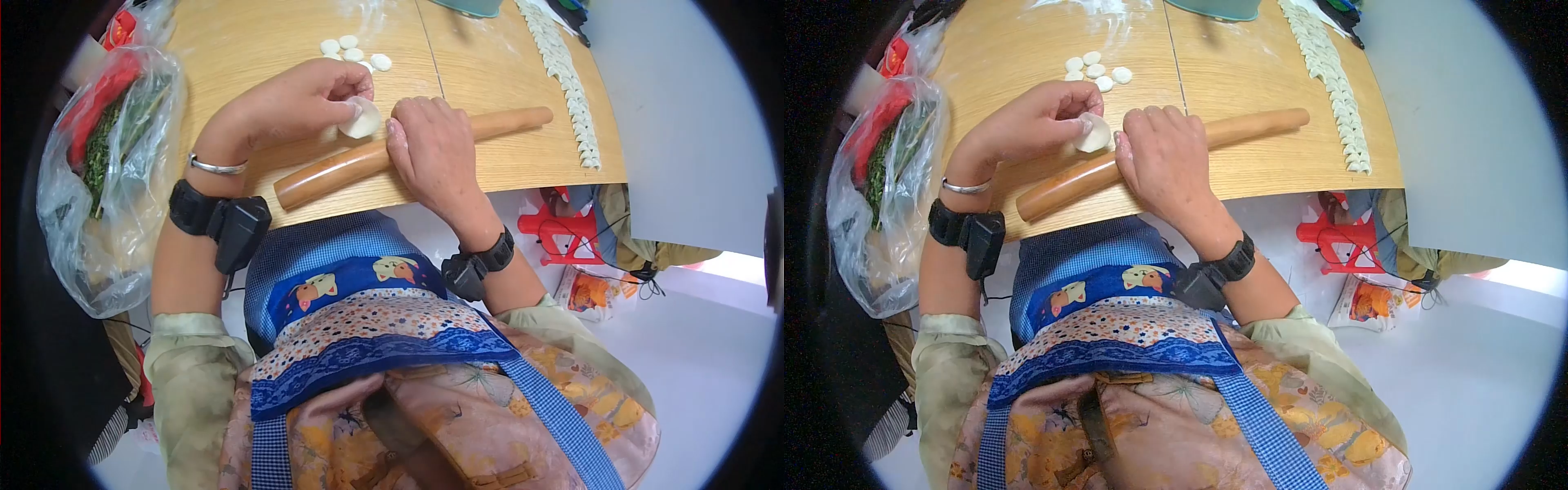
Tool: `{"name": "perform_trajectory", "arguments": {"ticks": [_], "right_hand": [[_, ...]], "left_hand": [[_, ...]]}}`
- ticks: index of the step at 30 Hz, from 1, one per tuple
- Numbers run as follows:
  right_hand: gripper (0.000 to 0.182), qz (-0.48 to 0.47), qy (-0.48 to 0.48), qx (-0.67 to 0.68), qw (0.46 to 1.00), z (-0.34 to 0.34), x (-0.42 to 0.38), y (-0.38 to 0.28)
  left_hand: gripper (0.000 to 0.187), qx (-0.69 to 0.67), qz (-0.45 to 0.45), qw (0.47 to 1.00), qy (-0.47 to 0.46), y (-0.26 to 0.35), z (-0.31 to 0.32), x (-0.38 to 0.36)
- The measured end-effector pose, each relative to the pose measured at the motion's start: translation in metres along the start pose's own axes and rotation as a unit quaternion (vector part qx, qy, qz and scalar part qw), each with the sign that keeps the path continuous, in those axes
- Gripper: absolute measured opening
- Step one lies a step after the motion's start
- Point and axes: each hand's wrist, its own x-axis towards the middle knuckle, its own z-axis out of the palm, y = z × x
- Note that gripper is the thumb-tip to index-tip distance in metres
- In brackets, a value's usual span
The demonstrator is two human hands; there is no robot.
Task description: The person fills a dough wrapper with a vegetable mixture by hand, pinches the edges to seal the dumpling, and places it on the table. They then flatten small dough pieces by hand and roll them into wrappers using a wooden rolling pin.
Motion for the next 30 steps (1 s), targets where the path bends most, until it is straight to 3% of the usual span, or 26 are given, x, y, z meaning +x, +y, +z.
{"name": "perform_trajectory", "arguments": {"ticks": [3, 7, 9, 16, 25, 30], "right_hand": [[0.013, 0.005, -0.01, -0.006, 1.0, 0.001, 0.002, 0.001], [0.013, 0.011, -0.025, -0.008, 1.0, 0.0, 0.003, 0.002], [0.013, 0.01, -0.015, 0.0, 1.0, 0.0, 0.002, 0.002], [0.015, 0.011, -0.021, -0.004, 1.0, -0.001, 0.005, 0.002], [0.019, -0.014, -0.03, 0.021, 0.999, 0.016, 0.038, 0.019], [0.021, 0.022, -0.047, 0.042, 0.998, 0.021, 0.052, 0.019]], "left_hand": [[0.013, -0.015, -0.066, 0.998, 0.002, 0.008, -0.002, -0.002], [0.018, -0.011, -0.065, 0.998, -0.001, -0.001, -0.004, 0.001], [0.02, 0.028, -0.013, 0.999, -0.011, -0.006, -0.006, 0.003], [0.018, 0.079, -0.057, 0.994, -0.043, -0.003, -0.012, 0.001], [0.014, 0.131, -0.055, 0.99, 0.023, -0.003, -0.011, 0.001], [0.012, 0.109, -0.082, 0.99, 0.039, 0.003, -0.008, -0.001]]}}
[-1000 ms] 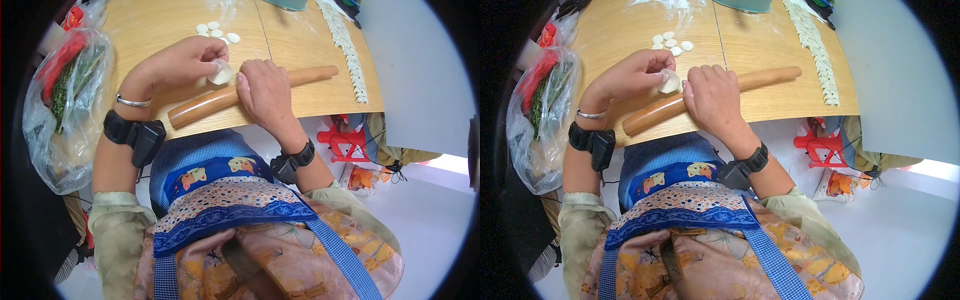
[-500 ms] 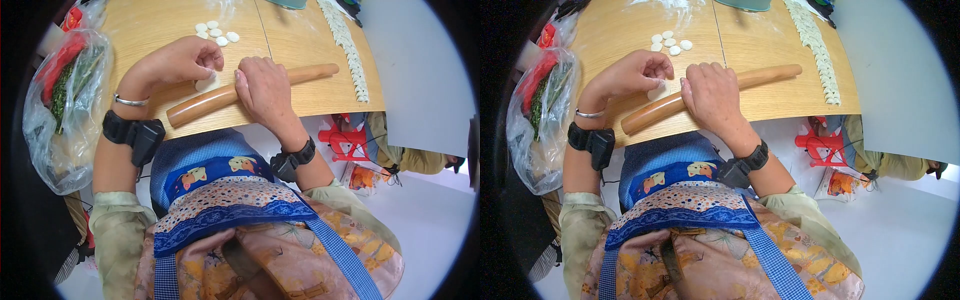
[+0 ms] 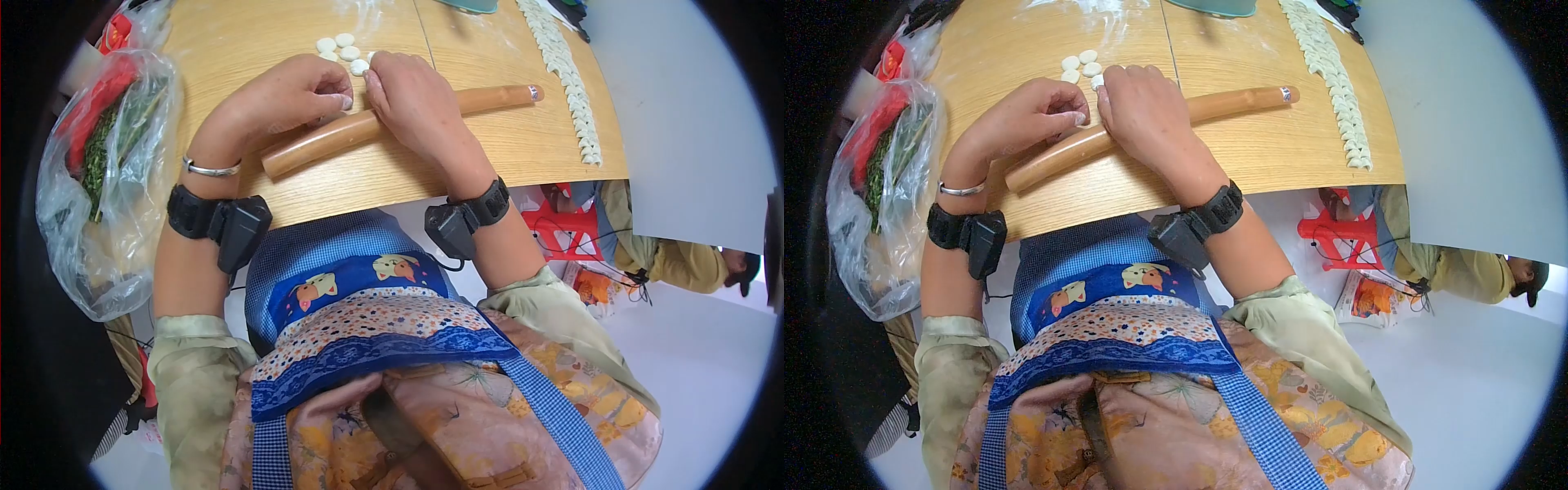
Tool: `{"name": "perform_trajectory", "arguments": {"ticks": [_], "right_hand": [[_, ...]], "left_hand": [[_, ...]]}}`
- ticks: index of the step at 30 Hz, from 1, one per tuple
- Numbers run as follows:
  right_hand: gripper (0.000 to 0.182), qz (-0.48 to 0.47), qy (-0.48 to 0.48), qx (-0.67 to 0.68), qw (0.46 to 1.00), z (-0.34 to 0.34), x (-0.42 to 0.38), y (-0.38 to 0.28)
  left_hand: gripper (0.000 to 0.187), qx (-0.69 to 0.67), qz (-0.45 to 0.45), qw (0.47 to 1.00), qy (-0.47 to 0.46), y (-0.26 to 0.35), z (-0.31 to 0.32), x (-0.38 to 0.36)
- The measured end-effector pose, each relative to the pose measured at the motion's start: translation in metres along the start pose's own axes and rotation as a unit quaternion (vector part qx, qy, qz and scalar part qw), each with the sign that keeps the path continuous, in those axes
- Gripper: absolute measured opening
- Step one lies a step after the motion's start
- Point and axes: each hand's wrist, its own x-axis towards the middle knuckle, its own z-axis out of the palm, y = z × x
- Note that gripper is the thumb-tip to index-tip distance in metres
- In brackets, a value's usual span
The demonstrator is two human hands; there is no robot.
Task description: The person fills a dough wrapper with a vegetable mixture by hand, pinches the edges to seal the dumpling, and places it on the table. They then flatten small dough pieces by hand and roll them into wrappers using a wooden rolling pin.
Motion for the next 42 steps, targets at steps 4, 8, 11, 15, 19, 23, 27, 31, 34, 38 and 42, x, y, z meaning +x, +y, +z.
{"name": "perform_trajectory", "arguments": {"ticks": [4, 8, 11, 15, 19, 23, 27, 31, 34, 38, 42], "right_hand": [[0.02, 0.001, -0.007, -0.01, 1.0, -0.006, -0.016, -0.005], [0.016, -0.011, 0.004, -0.048, 0.999, -0.016, -0.041, -0.015], [0.014, -0.018, 0.022, -0.051, 0.998, -0.017, -0.048, -0.016], [0.013, -0.014, 0.027, -0.054, 0.998, -0.016, -0.049, -0.017], [0.014, -0.008, 0.017, -0.054, 0.998, -0.016, -0.048, -0.016], [0.014, -0.006, 0.018, -0.051, 0.998, -0.016, -0.048, -0.017], [0.014, -0.004, 0.019, -0.054, 0.998, -0.016, -0.048, -0.017], [0.014, -0.005, 0.022, -0.052, 0.998, -0.015, -0.048, -0.016], [0.014, -0.004, 0.022, -0.052, 0.998, -0.015, -0.048, -0.016], [0.016, -0.022, 0.018, -0.043, 0.999, -0.015, -0.04, -0.01], [0.019, -0.051, 0.005, -0.016, 0.999, -0.007, -0.019, 0.003]], "left_hand": [[0.011, 0.014, 0.041, 0.999, 0.01, -0.003, 0.0, 0.0], [0.01, 0.083, -0.005, 0.995, -0.047, 0.002, -0.005, -0.002], [0.01, 0.108, -0.001, 0.992, -0.062, 0.004, -0.005, -0.003], [0.009, 0.027, 0.052, 0.997, -0.043, -0.002, -0.005, -0.002], [0.009, -0.061, 0.075, 0.995, -0.036, -0.006, -0.001, 0.001], [0.011, -0.082, 0.035, 0.993, -0.073, -0.004, -0.004, 0.0], [0.014, -0.008, 0.037, 0.995, -0.089, -0.005, -0.005, 0.001], [0.014, -0.017, 0.049, 0.995, -0.08, -0.008, -0.003, -0.001], [0.015, 0.035, 0.03, 0.997, -0.065, -0.004, -0.005, -0.002], [0.018, 0.064, 0.028, 0.997, -0.025, -0.004, -0.005, -0.001], [0.024, 0.06, 0.058, 0.997, 0.0, -0.008, -0.004, 0.0]]}}
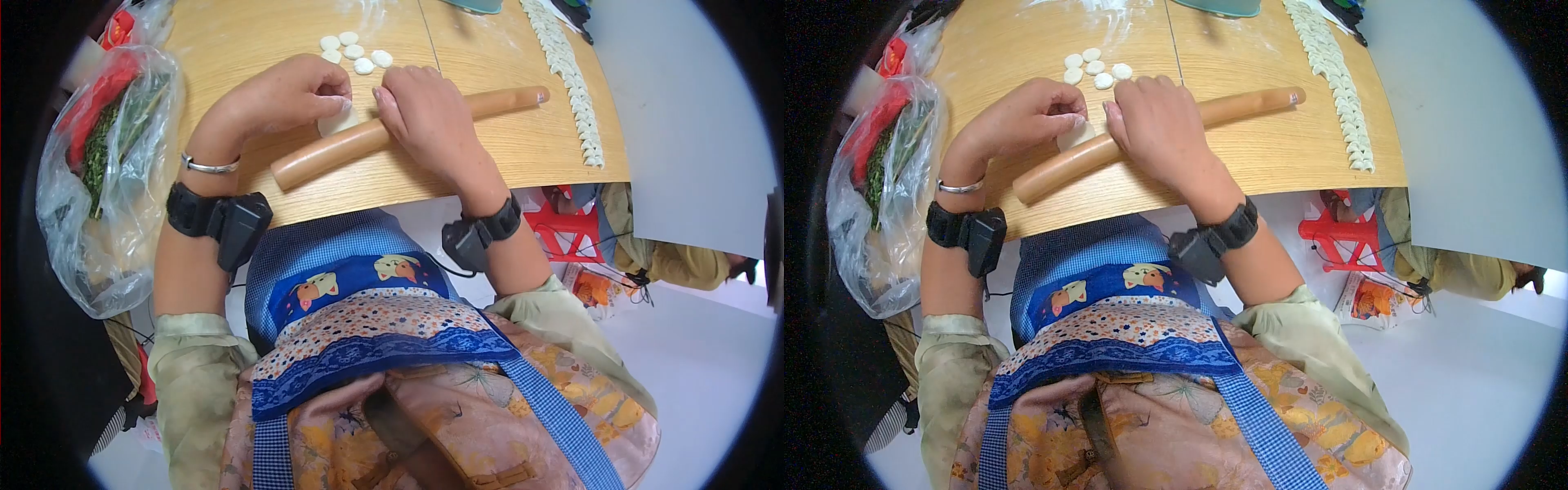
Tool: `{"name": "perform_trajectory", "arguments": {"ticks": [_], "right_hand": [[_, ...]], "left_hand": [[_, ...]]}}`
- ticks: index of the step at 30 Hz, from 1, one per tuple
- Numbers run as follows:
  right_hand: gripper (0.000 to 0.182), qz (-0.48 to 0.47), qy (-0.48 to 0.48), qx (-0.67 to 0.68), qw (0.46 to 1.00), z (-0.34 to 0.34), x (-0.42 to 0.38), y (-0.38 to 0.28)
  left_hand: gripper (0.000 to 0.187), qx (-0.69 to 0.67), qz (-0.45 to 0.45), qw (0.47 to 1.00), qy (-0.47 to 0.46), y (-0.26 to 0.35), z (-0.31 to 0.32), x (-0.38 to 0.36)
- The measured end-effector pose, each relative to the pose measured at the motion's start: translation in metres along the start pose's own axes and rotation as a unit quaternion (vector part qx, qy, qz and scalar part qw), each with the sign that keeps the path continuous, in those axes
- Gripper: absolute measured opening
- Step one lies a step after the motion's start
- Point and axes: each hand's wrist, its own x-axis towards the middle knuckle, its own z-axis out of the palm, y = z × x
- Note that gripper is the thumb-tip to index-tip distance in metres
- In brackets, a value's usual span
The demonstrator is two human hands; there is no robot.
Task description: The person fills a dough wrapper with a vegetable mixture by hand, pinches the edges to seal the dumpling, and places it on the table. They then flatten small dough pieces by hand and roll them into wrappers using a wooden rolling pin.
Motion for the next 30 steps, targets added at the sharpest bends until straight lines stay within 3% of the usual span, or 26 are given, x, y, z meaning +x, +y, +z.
{"name": "perform_trajectory", "arguments": {"ticks": [9, 16, 18, 24, 30], "right_hand": [[0.02, 0.008, -0.021, 0.011, 1.0, 0.016, 0.043, 0.01], [0.018, 0.032, -0.013, 0.026, 0.999, 0.004, 0.008, -0.004], [0.014, 0.029, -0.015, 0.002, 0.999, -0.002, -0.005, -0.01], [0.012, 0.013, 0.033, -0.012, 0.999, -0.006, -0.023, -0.016], [0.013, 0.037, 0.012, -0.009, 0.999, -0.008, -0.022, -0.018]], "left_hand": [[0.027, 0.024, -0.019, 0.999, 0.019, 0.004, 0.001, -0.001], [0.016, 0.009, -0.019, 1.0, 0.008, 0.002, 0.003, -0.002], [0.011, 0.025, -0.037, 0.998, -0.044, 0.003, -0.002, 0.0], [0.013, -0.048, -0.013, 0.997, -0.056, 0.005, -0.002, 0.0], [0.014, -0.04, -0.018, 0.995, -0.093, 0.003, -0.002, -0.001]]}}
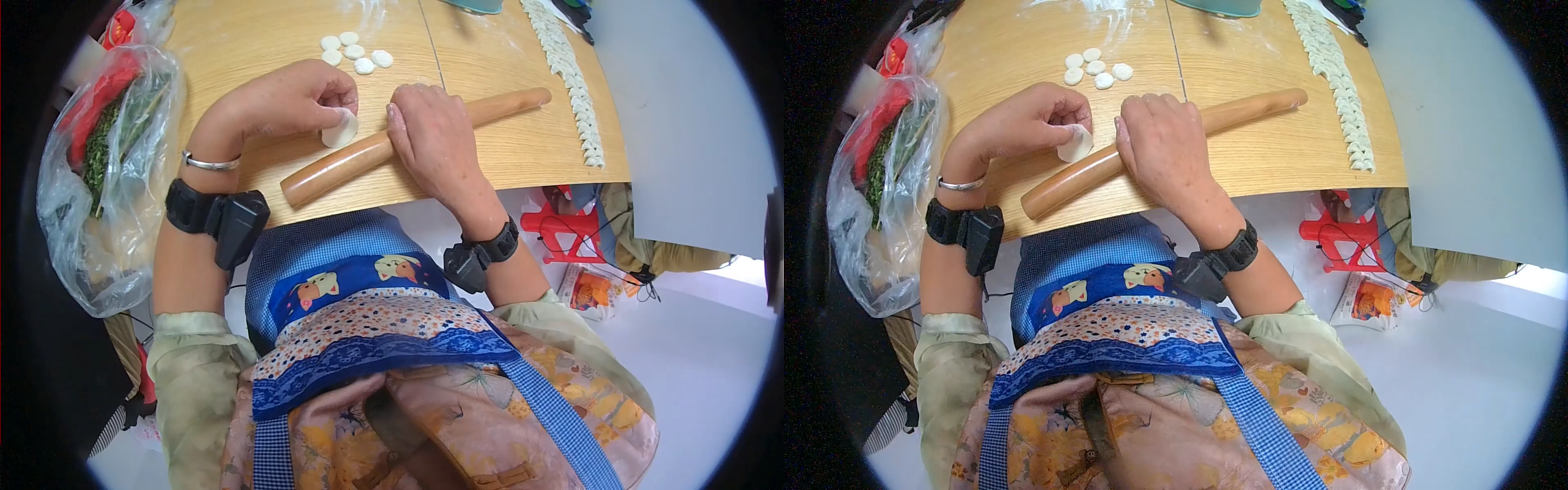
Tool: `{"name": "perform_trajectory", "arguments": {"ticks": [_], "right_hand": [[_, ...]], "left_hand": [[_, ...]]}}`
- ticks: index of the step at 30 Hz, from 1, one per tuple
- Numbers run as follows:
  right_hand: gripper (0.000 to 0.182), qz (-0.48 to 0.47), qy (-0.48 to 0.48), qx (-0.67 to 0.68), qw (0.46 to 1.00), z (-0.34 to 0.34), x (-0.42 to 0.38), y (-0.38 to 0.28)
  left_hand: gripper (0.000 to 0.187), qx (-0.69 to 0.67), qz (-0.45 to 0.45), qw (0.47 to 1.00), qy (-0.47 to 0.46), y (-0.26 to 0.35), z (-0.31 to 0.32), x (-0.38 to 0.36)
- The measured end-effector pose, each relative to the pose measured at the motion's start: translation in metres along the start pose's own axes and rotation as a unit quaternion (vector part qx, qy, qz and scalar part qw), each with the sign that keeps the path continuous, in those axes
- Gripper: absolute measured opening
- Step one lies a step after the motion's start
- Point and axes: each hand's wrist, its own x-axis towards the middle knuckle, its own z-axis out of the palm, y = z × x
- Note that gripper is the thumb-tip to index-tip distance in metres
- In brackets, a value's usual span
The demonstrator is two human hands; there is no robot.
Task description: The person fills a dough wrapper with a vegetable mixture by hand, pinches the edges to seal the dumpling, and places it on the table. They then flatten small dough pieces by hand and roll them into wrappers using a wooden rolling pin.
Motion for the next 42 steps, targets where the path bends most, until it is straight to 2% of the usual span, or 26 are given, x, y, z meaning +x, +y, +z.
{"name": "perform_trajectory", "arguments": {"ticks": [3, 7, 9, 12, 19, 22, 24, 28, 33, 40, 42], "right_hand": [[0.014, -0.007, -0.007, 0.01, 1.0, 0.001, 0.004, 0.003], [0.015, -0.016, -0.014, 0.039, 0.999, 0.007, 0.022, 0.011], [0.016, -0.015, -0.02, 0.051, 0.998, 0.011, 0.034, 0.013], [0.016, -0.006, -0.023, 0.045, 0.999, 0.02, 0.051, 0.016], [0.017, -0.007, -0.027, 0.04, 0.999, 0.023, 0.052, 0.018], [0.017, 0.006, -0.019, 0.044, 0.999, 0.013, 0.032, 0.012], [0.016, 0.005, -0.023, 0.02, 1.0, 0.005, 0.019, 0.009], [0.014, 0.003, -0.014, -0.001, 1.0, -0.001, 0.002, 0.002], [0.013, 0.014, -0.004, 0.003, 1.0, -0.002, 0.0, 0.001], [0.012, 0.011, -0.003, 0.004, 1.0, 0.0, -0.001, 0.002], [0.012, 0.013, -0.005, -0.003, 1.0, -0.001, -0.001, 0.0]], "left_hand": [[0.015, 0.026, 0.02, 0.998, 0.051, -0.001, 0.002, -0.002], [0.017, 0.038, 0.012, 0.997, 0.072, -0.004, 0.002, 0.001], [0.019, 0.014, 0.039, 0.995, 0.091, -0.005, 0.003, 0.002], [0.02, 0.027, 0.021, 0.994, 0.101, -0.004, 0.003, 0.003], [0.018, 0.001, -0.003, 0.995, 0.1, -0.001, 0.003, 0.001], [0.016, 0.032, -0.022, 0.995, 0.091, 0.0, 0.0, 0.0], [0.019, 0.053, -0.052, 0.997, 0.038, 0.002, -0.003, 0.003], [0.021, 0.041, -0.052, 0.996, 0.066, 0.006, 0.0, -0.002], [0.019, 0.09, -0.014, 0.99, 0.107, 0.0, 0.001, -0.002], [0.01, 0.093, -0.041, 0.991, 0.084, 0.008, 0.0, 0.0], [0.009, 0.071, -0.007, 0.994, 0.08, 0.005, 0.0, 0.001]]}}
